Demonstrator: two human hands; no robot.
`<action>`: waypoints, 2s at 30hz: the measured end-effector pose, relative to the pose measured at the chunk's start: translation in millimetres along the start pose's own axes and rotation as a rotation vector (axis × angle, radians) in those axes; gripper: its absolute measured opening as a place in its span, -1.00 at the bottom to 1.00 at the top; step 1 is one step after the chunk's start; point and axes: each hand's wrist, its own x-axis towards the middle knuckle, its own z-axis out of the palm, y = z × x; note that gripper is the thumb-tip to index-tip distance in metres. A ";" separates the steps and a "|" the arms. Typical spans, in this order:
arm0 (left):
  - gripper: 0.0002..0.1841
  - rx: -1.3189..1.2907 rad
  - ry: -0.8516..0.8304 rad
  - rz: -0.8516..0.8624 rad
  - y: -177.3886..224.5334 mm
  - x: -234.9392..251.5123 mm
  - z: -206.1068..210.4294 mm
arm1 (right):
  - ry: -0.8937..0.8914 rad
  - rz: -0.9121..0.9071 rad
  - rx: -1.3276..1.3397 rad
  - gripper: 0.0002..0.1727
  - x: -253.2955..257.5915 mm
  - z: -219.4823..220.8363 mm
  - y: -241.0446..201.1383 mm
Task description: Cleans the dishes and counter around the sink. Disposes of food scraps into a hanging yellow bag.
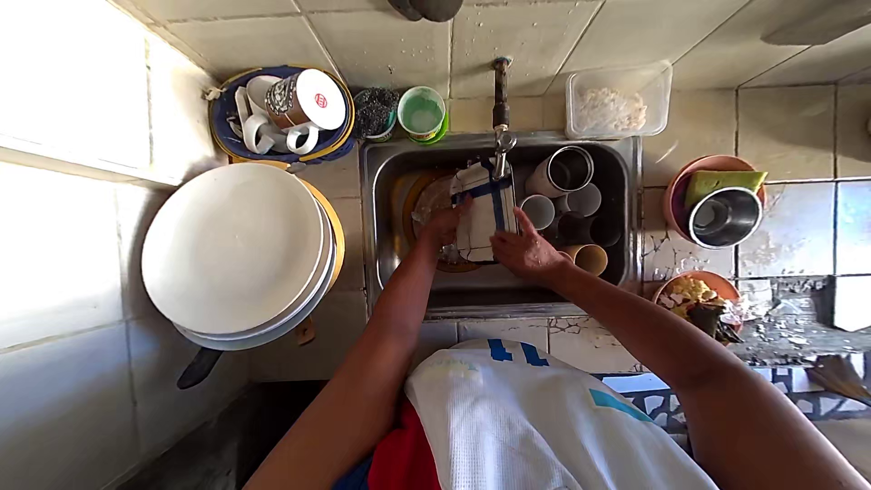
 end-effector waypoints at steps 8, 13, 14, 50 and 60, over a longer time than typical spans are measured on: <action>-0.37 -0.335 -0.181 0.474 -19.3 -31.1 6.9 | 0.304 0.412 0.420 -0.79 15.7 -29.2 -45.1; -0.37 0.020 0.360 0.417 -25.3 -60.4 8.6 | 0.470 1.232 1.258 -0.71 44.4 -40.4 -49.3; -0.35 0.150 0.516 0.392 -19.6 -59.0 8.7 | 0.536 1.332 1.413 -0.69 50.3 -28.0 -44.6; -0.27 -0.004 0.548 0.480 -57.7 -10.8 13.3 | 1.088 1.263 1.970 -0.59 33.9 49.7 28.3; -0.34 -0.523 0.037 0.385 -13.9 -73.2 -27.2 | 0.495 1.626 1.251 -0.21 86.6 45.8 40.4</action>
